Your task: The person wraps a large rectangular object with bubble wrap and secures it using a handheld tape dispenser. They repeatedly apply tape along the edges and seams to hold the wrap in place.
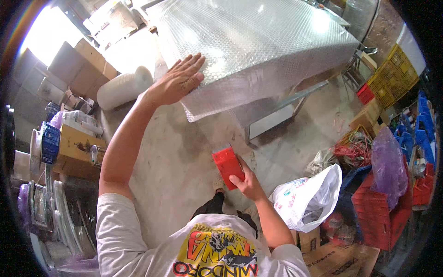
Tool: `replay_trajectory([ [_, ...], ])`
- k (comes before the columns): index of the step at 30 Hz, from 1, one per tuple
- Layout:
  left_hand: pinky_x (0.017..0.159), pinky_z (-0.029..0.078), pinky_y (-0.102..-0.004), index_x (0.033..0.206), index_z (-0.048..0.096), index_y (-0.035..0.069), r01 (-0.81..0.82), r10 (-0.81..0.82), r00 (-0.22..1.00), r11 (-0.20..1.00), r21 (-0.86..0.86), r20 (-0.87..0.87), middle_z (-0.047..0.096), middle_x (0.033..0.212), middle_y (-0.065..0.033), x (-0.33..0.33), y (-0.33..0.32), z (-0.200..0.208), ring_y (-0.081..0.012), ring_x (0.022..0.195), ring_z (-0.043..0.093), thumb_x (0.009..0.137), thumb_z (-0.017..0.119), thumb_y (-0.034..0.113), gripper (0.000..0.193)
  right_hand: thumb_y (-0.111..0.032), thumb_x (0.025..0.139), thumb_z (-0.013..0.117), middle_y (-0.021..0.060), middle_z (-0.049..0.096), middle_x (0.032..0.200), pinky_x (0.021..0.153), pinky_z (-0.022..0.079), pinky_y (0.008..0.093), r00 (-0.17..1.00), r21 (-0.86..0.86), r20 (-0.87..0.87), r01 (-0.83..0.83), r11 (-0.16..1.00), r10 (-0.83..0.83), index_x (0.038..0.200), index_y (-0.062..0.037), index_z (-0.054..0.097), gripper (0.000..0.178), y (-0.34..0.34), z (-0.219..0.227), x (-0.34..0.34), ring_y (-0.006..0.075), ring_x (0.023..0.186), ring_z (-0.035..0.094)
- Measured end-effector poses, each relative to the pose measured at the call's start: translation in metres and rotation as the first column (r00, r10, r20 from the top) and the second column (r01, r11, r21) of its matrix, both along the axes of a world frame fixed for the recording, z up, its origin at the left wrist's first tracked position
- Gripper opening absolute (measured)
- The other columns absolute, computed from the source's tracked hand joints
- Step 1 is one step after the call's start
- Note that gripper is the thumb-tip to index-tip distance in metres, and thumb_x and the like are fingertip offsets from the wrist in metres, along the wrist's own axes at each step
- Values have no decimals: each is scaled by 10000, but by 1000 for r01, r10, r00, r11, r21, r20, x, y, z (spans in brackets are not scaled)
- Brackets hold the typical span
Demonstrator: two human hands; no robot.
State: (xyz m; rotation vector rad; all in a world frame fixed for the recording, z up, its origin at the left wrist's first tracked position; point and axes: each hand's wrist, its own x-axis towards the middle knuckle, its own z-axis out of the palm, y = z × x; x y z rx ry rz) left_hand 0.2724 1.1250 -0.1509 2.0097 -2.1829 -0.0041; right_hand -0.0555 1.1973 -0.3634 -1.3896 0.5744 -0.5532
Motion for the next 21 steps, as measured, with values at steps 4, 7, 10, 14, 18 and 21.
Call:
replay_trajectory([
  [4,1251,116,-423,1565,280,70,-3,3,1000,999,-47,2,229,1635,-152,4,-3,-3,-298,1528,160,1043,257,597,742,-249,934,641,173,499,1463,1141,332,357,998,13,36,55,998,-55,1504,37,346,702,25,-41,-28,252,1356,473],
  [7,1250,121,-423,1555,312,76,0,-1,1000,998,-70,-16,243,1629,-154,4,-7,-4,-297,1528,163,1035,263,611,748,-259,944,628,156,556,1396,1105,373,357,996,-77,22,86,993,-84,1478,14,402,641,12,-54,-15,227,1286,525],
  [10,1241,152,-417,1543,338,62,-15,-5,994,984,-180,-110,264,1619,-169,8,-4,-2,-304,1520,193,1051,299,558,699,-267,940,635,128,610,1310,1053,418,343,997,-20,46,69,997,-68,1438,3,455,594,-24,-64,29,204,1194,573],
  [14,1193,266,-412,1474,418,-4,-275,-105,791,819,-504,-603,433,1520,-181,-4,37,-23,-297,1432,378,1066,366,438,603,-241,919,658,84,665,1190,969,471,331,990,61,14,139,988,-140,1362,-12,539,513,-63,-69,91,173,1062,614],
  [18,1111,380,-403,1332,545,-4,-639,-412,-120,729,-247,-903,597,1350,-148,-64,101,-100,-259,1276,546,1060,382,410,521,-235,923,657,87,667,1181,954,482,327,990,69,17,138,988,-140,1351,-1,537,503,-95,-64,131,173,1044,624],
  [21,1137,363,-430,1353,506,-11,-520,-325,-694,843,136,-643,564,1381,-167,-101,102,-157,-273,1301,524,1046,351,456,580,-224,921,664,86,673,1147,910,498,325,984,141,90,140,980,-153,1316,-6,564,462,-116,-55,156,162,1012,621],
])
